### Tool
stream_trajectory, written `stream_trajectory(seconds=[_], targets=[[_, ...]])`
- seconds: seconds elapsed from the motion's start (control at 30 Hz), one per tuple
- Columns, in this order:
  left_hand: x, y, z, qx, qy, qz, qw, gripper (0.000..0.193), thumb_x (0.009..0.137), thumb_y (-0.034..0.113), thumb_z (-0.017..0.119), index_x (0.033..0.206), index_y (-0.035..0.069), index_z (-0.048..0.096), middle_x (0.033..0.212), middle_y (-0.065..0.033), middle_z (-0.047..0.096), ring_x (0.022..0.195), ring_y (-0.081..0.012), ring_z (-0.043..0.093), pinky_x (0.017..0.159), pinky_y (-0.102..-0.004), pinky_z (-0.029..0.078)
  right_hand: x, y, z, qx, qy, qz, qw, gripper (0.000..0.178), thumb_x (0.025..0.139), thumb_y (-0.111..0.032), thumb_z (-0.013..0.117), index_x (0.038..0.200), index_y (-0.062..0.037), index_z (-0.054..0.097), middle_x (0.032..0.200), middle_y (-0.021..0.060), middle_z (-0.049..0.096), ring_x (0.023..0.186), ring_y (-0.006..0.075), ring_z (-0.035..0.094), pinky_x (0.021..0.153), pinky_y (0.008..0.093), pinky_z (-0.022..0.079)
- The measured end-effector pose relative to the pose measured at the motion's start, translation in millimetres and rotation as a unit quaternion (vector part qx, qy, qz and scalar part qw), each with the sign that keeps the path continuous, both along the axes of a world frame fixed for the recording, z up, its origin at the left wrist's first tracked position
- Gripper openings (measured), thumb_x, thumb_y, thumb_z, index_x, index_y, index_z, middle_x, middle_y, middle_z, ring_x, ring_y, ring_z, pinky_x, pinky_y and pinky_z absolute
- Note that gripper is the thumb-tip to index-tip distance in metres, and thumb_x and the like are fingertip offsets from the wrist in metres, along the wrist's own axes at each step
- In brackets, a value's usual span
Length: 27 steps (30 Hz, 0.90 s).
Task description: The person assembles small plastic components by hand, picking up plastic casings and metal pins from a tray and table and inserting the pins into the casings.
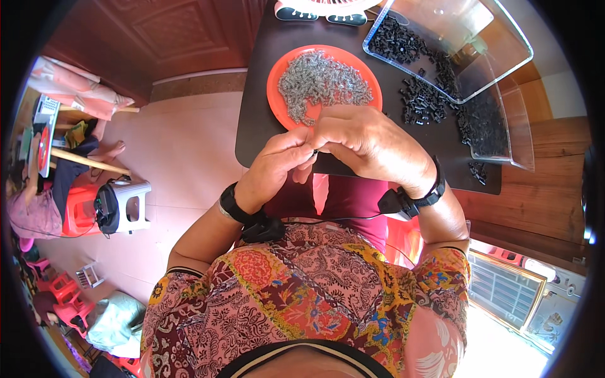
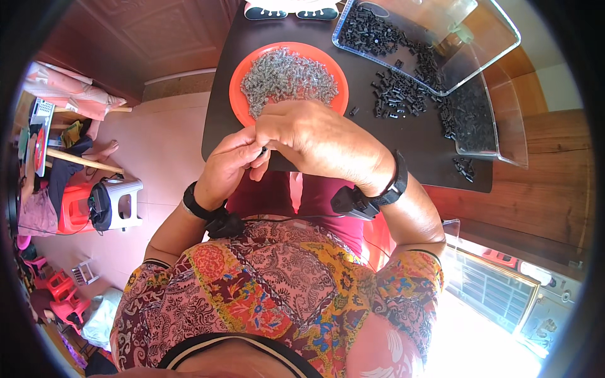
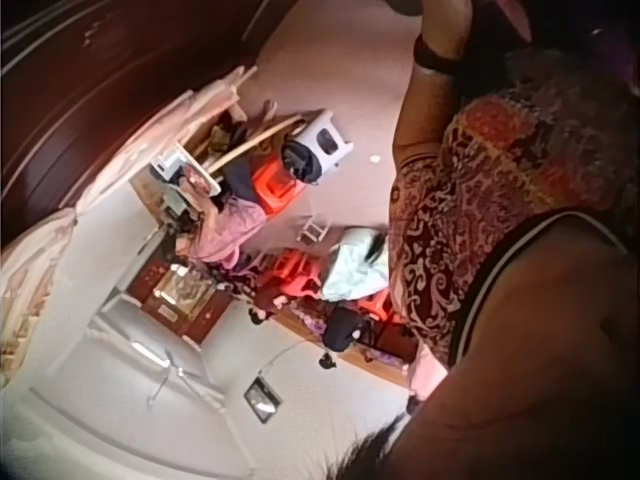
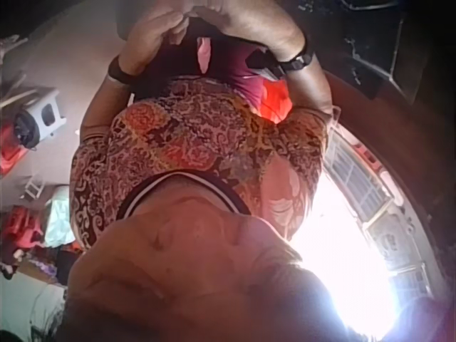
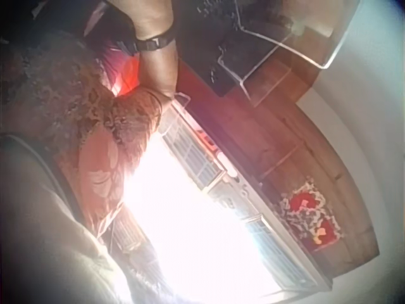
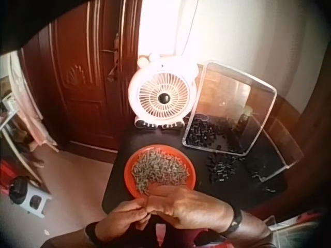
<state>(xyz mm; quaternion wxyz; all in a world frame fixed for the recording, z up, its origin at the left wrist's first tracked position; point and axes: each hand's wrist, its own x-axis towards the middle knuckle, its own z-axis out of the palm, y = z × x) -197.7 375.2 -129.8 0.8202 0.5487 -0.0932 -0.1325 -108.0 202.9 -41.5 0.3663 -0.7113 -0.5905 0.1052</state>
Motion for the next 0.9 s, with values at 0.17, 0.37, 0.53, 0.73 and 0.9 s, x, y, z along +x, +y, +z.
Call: stream_trajectory(seconds=[0.17, 0.37, 0.53, 0.73, 0.9], targets=[[-1, 0, 0, -0.024, 0.037, -0.029, 0.999, 0.022, 0.097, 0.024, 0.046, 0.097, 0.003, 0.053, 0.071, 0.0017, 0.044, 0.058, -0.0090, 0.045, 0.055, -0.0229, 0.036, -2, -2, -3, -0.002, -0.044, 0.014, 0.999, 0.009, 0.079, 0.004, 0.062, 0.083, -0.0018, 0.055, 0.079, 0.0101, 0.059, 0.077, 0.0310, 0.062, 0.063, 0.0389, 0.049], [-3, -9, -2, -0.106, 0.045, 0.020, 0.993, 0.028, 0.096, 0.028, 0.048, 0.102, 0.002, 0.052, 0.078, -0.0019, 0.046, 0.065, -0.0136, 0.049, 0.060, -0.0251, 0.039, 7, -4, -18, 0.027, 0.076, -0.008, 0.997, 0.013, 0.082, -0.004, 0.068, 0.094, -0.0014, 0.062, 0.083, 0.0086, 0.064, 0.078, 0.0251, 0.066, 0.069, 0.0301, 0.051], [1, -16, 7, -0.112, 0.045, 0.121, 0.985, 0.019, 0.096, 0.024, 0.048, 0.097, 0.005, 0.050, 0.080, -0.0008, 0.049, 0.069, -0.0118, 0.051, 0.066, -0.0248, 0.041, -5, -7, -27, 0.048, 0.097, -0.154, 0.982, 0.048, 0.071, -0.013, 0.081, 0.114, -0.0027, 0.061, 0.100, 0.0059, 0.064, 0.088, 0.0171, 0.063, 0.079, 0.0296, 0.051], [4, -19, 0, -0.081, 0.021, 0.126, 0.989, 0.019, 0.095, 0.025, 0.049, 0.096, 0.006, 0.050, 0.081, -0.0001, 0.051, 0.072, -0.0100, 0.051, 0.068, -0.0232, 0.039, -22, 5, -37, 0.095, -0.040, -0.215, 0.971, 0.043, 0.065, -0.011, 0.080, 0.103, -0.0048, 0.061, 0.097, 0.0115, 0.063, 0.087, 0.0305, 0.063, 0.075, 0.0366, 0.053], [2, -18, -3, -0.114, 0.020, 0.122, 0.986, 0.022, 0.095, 0.023, 0.047, 0.103, 0.003, 0.052, 0.087, -0.0017, 0.054, 0.077, -0.0099, 0.053, 0.069, -0.0242, 0.040, -26, 7, -39, 0.095, -0.050, -0.210, 0.972, 0.036, 0.068, -0.009, 0.075, 0.102, -0.0057, 0.061, 0.090, 0.0115, 0.063, 0.080, 0.0297, 0.062, 0.070, 0.0381, 0.051]])
